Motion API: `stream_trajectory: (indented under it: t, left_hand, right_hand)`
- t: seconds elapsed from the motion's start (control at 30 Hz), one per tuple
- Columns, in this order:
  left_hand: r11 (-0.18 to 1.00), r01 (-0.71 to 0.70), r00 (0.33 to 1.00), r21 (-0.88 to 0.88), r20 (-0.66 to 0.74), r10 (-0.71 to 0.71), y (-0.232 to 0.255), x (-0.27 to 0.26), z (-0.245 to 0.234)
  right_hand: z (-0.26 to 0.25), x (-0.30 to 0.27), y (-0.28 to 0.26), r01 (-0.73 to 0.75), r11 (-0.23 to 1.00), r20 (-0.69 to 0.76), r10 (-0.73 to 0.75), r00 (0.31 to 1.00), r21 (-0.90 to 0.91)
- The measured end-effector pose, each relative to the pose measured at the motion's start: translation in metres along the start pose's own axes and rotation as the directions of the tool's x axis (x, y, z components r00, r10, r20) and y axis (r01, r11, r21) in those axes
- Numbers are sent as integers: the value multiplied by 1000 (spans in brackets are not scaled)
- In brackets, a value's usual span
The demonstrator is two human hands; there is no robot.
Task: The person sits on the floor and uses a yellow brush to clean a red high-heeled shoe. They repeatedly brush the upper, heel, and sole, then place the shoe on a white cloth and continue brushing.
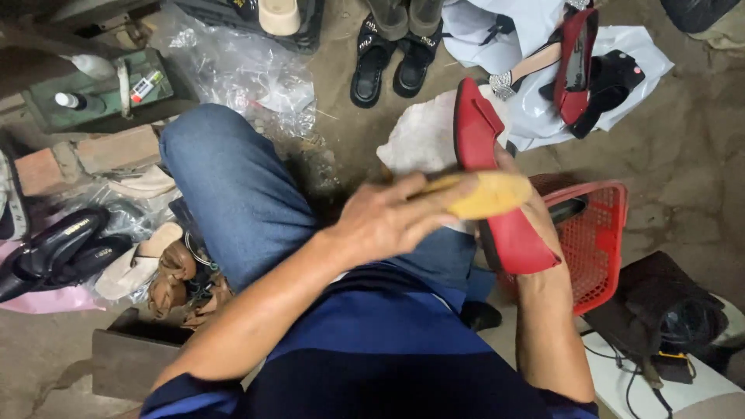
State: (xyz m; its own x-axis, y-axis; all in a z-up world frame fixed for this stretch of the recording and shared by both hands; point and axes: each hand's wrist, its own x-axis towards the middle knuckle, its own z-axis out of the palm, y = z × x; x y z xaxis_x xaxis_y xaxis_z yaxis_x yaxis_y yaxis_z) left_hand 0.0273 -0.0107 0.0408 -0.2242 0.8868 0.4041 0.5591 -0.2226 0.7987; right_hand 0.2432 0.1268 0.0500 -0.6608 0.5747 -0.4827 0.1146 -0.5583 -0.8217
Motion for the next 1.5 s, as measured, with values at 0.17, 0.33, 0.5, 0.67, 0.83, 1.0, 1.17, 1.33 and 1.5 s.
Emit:
stream_trajectory:
  t: [0.17, 0.33, 0.5, 0.67, 0.83, 1.0, 1.17, 1.33, 1.5]
  left_hand:
    - [989, 144, 986, -30, -80, -146, -7, 10, -7]
    - [987, 122, 992, -102, -1, -123, -26, 5, -9]
    - [993, 120, 992, 9, 36, -120, -14, 8, -12]
    - [1000, -20, 993, 22, 120, 18, -8, 3, -19]
    - [983, 183, 983, 1, 11, -183, -22, 5, -21]
    - [987, 163, 984, 5, 72, -163, -6, 14, -23]
    - [955, 212, 964, 207, 118, -239, -7, -3, -15]
    - [940, 236, 948, 247, 151, -278, -9, 33, -13]
    - [920, 187, 955, 345, 156, -253, -15, 1, -30]
  right_hand:
    - [0, 7, 1, 37, 999, 112, -35, 993, -13]
    - [-11, 10, 9, 19, 999, 99, -16, 995, -28]
    - [-12, 6, 0, 17, 999, 65, -15, 998, -45]
    - [20, 6, -14, 63, 986, 24, -60, 998, -155]
    - [-8, 17, 8, 64, 983, 66, -54, 996, -169]
    - [4, 24, -20, 63, 942, 59, -47, 997, -331]
    - [30, 7, -60, 25, 663, 32, -2, 999, -748]
    - [51, -1, -87, -9, 408, 15, 56, 998, -913]
    - [40, -1, -94, -10, 402, 17, 64, 998, -916]
